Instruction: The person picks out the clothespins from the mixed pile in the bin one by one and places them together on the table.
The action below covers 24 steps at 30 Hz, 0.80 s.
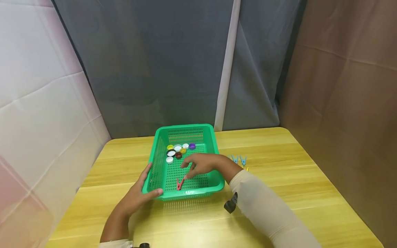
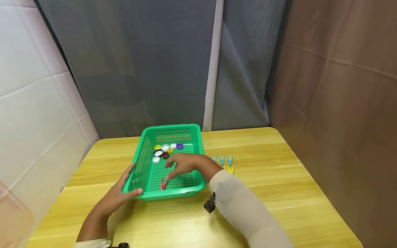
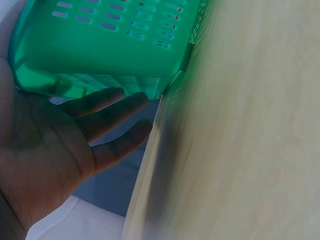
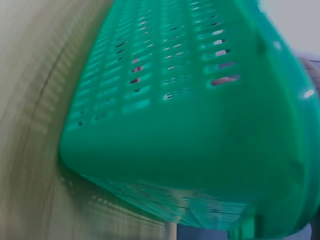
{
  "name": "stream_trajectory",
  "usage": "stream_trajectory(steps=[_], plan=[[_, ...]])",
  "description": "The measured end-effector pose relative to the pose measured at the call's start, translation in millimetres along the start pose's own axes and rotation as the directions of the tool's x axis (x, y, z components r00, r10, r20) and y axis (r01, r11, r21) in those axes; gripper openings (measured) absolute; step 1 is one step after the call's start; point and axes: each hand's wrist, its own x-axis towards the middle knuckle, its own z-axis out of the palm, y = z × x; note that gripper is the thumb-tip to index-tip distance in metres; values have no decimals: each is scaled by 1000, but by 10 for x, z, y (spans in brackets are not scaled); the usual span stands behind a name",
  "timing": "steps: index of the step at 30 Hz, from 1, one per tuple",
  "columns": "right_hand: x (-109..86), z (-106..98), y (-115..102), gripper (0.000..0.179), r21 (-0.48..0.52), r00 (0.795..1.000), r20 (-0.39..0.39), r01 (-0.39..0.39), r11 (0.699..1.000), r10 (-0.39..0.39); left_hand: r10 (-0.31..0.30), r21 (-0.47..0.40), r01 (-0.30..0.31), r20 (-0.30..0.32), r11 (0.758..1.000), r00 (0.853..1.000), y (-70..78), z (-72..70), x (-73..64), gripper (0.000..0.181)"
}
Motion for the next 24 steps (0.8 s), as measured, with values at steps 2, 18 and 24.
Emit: stream_trajectory(steps=[2, 18, 24], plan=[[57, 24, -13, 62, 8, 999, 48, -7, 1000, 6, 3, -1, -3, -4, 1000, 1000, 3, -13, -11, 115], [180, 262, 87, 74, 18, 993, 82, -83, 996, 81, 16, 4, -16, -11, 1000, 1000, 11, 1, -5, 115], [206, 289, 82, 73, 126, 990, 130, -66, 990, 49, 17, 7, -17, -14, 1000, 1000, 7, -9, -16, 114]])
